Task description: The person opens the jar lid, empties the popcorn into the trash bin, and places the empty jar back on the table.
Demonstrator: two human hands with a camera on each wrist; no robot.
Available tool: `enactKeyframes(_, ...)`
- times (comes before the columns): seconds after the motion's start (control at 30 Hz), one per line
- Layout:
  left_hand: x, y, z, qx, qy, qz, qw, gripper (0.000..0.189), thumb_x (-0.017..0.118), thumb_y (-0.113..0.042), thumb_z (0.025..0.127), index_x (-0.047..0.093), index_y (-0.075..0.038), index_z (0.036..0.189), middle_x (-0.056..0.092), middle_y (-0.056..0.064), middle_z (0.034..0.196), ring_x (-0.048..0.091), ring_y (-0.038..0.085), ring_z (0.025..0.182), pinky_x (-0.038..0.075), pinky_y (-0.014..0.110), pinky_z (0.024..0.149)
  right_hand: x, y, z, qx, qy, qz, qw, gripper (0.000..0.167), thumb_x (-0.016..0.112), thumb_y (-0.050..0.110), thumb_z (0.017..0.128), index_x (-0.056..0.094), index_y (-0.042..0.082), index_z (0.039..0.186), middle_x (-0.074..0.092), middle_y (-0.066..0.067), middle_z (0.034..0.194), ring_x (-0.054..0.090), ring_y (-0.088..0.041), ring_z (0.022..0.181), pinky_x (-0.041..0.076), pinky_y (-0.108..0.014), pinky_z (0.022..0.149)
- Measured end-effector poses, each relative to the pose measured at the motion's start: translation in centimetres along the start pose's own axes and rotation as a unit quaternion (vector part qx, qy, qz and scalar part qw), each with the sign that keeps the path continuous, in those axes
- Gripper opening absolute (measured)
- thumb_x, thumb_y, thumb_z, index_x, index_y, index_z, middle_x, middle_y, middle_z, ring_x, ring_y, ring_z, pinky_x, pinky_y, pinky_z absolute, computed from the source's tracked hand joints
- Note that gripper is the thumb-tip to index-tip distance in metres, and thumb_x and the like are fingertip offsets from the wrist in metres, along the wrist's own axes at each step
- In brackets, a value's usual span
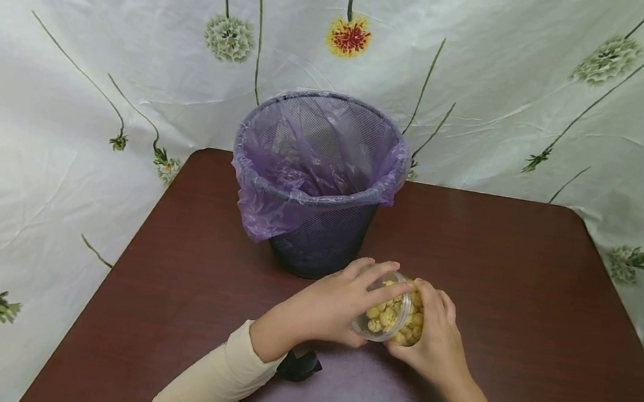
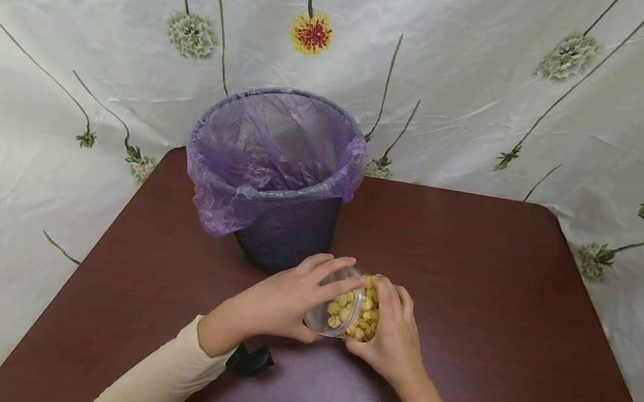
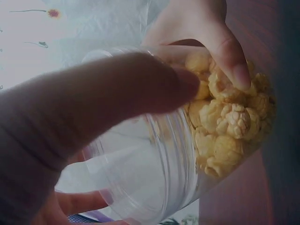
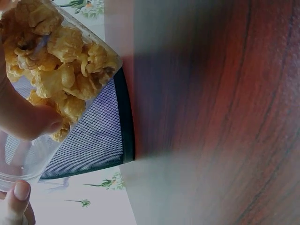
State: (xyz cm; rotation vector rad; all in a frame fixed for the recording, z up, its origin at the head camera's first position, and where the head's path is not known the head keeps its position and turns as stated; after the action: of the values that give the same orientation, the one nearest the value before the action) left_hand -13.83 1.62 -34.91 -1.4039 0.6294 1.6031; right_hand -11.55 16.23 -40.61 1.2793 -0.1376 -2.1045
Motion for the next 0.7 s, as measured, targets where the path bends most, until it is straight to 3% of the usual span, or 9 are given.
enactKeyframes(0.2, -0.15, 0.31, -0.14, -0.052, -0.016, 0.02, 0.9983, 0.101, 0.072, -0.06, 0.058, 0.029, -0.018, 0.14, 0.034, 0.011, 0.131, 0.048, 0.027, 0.1, 0.051, 0.033, 0.06, -0.04, 0.27, -0.03, -0.017, -0.012, -0.001, 0.9998, 0.101, 0.084, 0.024, 0.04, 0.037, 0.001, 0.127, 0.043, -0.015, 0.126, 0.036, -0.037, 0.108, 0.046, -0.051, 0.068)
enactKeyframes(0.47, -0.26, 0.61, -0.12, -0.129, -0.016, 0.065, 0.9894, 0.112, 0.052, -0.082, 0.055, 0.032, -0.009, 0.137, 0.047, 0.011, 0.116, 0.058, 0.021, 0.07, 0.049, 0.031, 0.052, 0.03, 0.43, -0.05, -0.014, -0.006, 0.004, 0.9999, 0.112, 0.09, 0.027, 0.034, 0.036, 0.001, 0.129, 0.043, -0.015, 0.128, 0.036, -0.038, 0.109, 0.045, -0.052, 0.07)
enactKeyframes(0.53, -0.22, 0.67, -0.15, -0.139, -0.011, 0.066, 0.988, 0.117, 0.047, -0.086, 0.053, 0.028, -0.011, 0.14, 0.046, 0.012, 0.123, 0.059, 0.022, 0.076, 0.05, 0.032, 0.054, 0.08, 0.39, -0.05, -0.01, -0.004, 0.003, 0.9999, 0.111, 0.09, 0.029, 0.035, 0.037, 0.002, 0.129, 0.043, -0.015, 0.128, 0.035, -0.037, 0.11, 0.045, -0.052, 0.07)
enactKeyframes(0.6, -0.09, 0.69, -0.23, -0.135, 0.002, 0.06, 0.989, 0.121, 0.045, -0.087, 0.051, 0.02, -0.014, 0.143, 0.038, 0.013, 0.134, 0.057, 0.026, 0.091, 0.05, 0.035, 0.062, 0.09, 0.4, -0.05, -0.01, -0.005, -0.001, 0.9999, 0.108, 0.088, 0.028, 0.037, 0.037, 0.002, 0.129, 0.043, -0.015, 0.128, 0.035, -0.037, 0.11, 0.045, -0.053, 0.07)
enactKeyframes(0.7, 0.19, 0.59, -0.36, -0.105, 0.019, 0.033, 0.9938, 0.124, 0.053, -0.083, 0.05, 0.008, -0.017, 0.145, 0.018, 0.012, 0.146, 0.04, 0.031, 0.118, 0.046, 0.041, 0.081, 0.09, 0.41, -0.04, -0.012, -0.007, -0.008, 0.9999, 0.104, 0.086, 0.026, 0.039, 0.037, 0.002, 0.128, 0.043, -0.014, 0.127, 0.035, -0.037, 0.11, 0.045, -0.053, 0.068)
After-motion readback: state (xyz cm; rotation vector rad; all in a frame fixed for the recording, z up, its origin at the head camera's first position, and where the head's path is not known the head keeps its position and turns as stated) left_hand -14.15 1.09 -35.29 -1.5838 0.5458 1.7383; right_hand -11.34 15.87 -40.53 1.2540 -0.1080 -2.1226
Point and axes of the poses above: each hand's wrist, its own z-axis towards the middle knuckle, its own x-axis out of the palm, y = z × x, the point moved 6 cm from there along z, towards the middle knuckle
